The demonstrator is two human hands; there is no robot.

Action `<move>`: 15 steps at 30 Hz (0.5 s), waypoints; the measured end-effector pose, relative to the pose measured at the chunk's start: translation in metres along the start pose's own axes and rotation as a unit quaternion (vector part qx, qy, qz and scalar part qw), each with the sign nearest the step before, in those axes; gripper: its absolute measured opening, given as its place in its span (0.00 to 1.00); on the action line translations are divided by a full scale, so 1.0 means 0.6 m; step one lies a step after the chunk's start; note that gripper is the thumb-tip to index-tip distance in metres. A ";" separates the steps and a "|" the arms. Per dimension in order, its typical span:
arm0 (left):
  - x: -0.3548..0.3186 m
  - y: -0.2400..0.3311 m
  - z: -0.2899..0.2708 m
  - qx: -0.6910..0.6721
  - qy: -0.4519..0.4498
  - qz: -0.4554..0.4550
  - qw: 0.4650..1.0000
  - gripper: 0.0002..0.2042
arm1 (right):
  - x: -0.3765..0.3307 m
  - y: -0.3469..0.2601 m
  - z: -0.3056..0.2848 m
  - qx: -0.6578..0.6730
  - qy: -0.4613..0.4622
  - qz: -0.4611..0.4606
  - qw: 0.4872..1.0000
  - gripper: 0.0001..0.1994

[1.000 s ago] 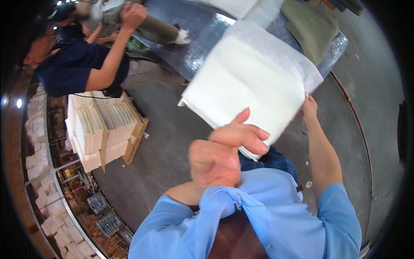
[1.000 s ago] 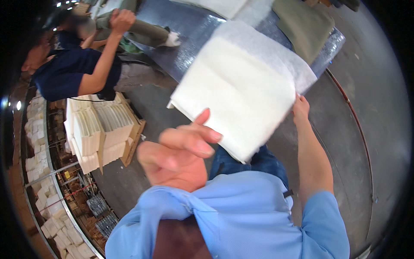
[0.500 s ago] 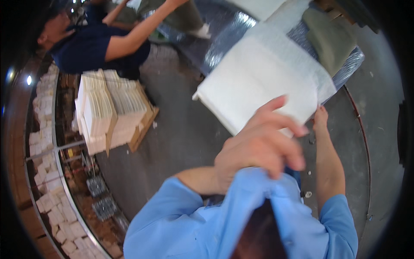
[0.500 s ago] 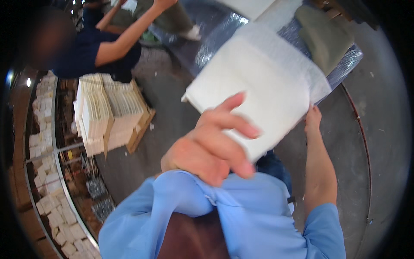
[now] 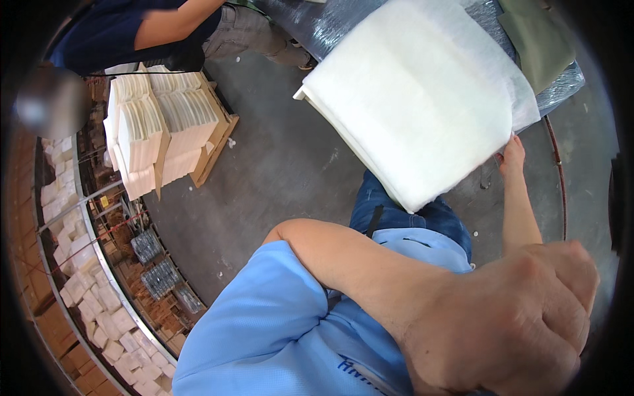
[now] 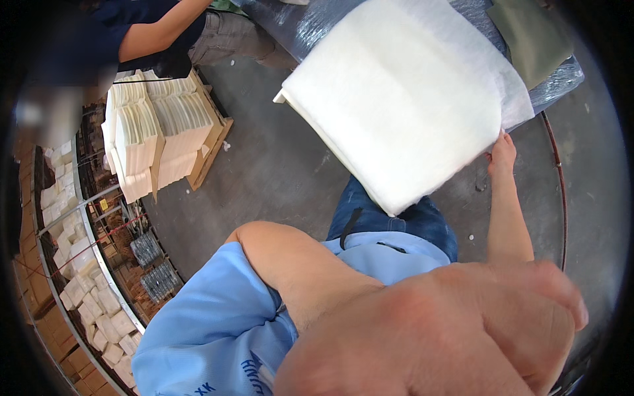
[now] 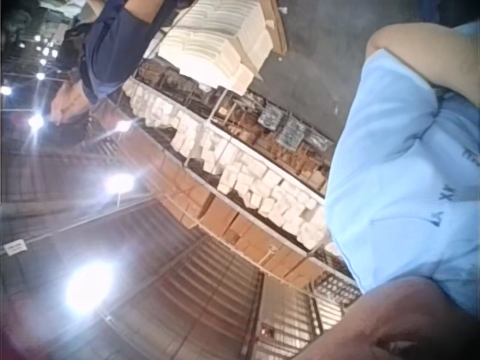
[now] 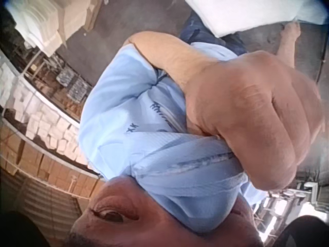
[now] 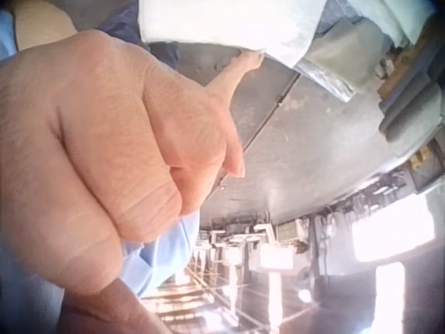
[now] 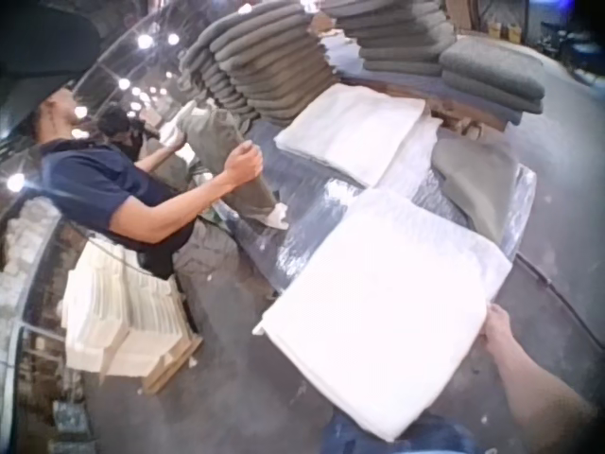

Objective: The person places white fibrous filling into a cushion cover, smooths it, and then covers it with a white sheet. The person repeats this process with multiple cushion covers.

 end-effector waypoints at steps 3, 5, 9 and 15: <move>0.011 0.011 -0.001 -0.027 -0.037 -0.020 0.999 0.25 | 0.000 0.003 -0.003 0.009 0.002 0.008 1.000 0.13; 0.017 0.019 0.002 -0.059 -0.036 -0.028 0.997 0.23 | 0.006 0.002 -0.010 0.010 0.013 0.009 1.000 0.13; 0.023 0.019 -0.001 -0.042 -0.034 -0.002 0.999 0.19 | -0.011 0.000 0.004 0.010 0.028 0.011 0.999 0.13; 0.029 0.017 -0.020 -0.012 -0.123 -0.036 0.992 0.17 | -0.008 0.004 -0.003 0.048 0.037 -0.002 0.998 0.15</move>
Point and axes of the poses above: each hand's wrist, its own x-axis towards the middle knuckle, its own z-axis out of the palm, y = z × x, the point moved 1 cm from there along x, towards the middle knuckle, and after that the axes turned 12 degrees about y, right-handed, at the moved point
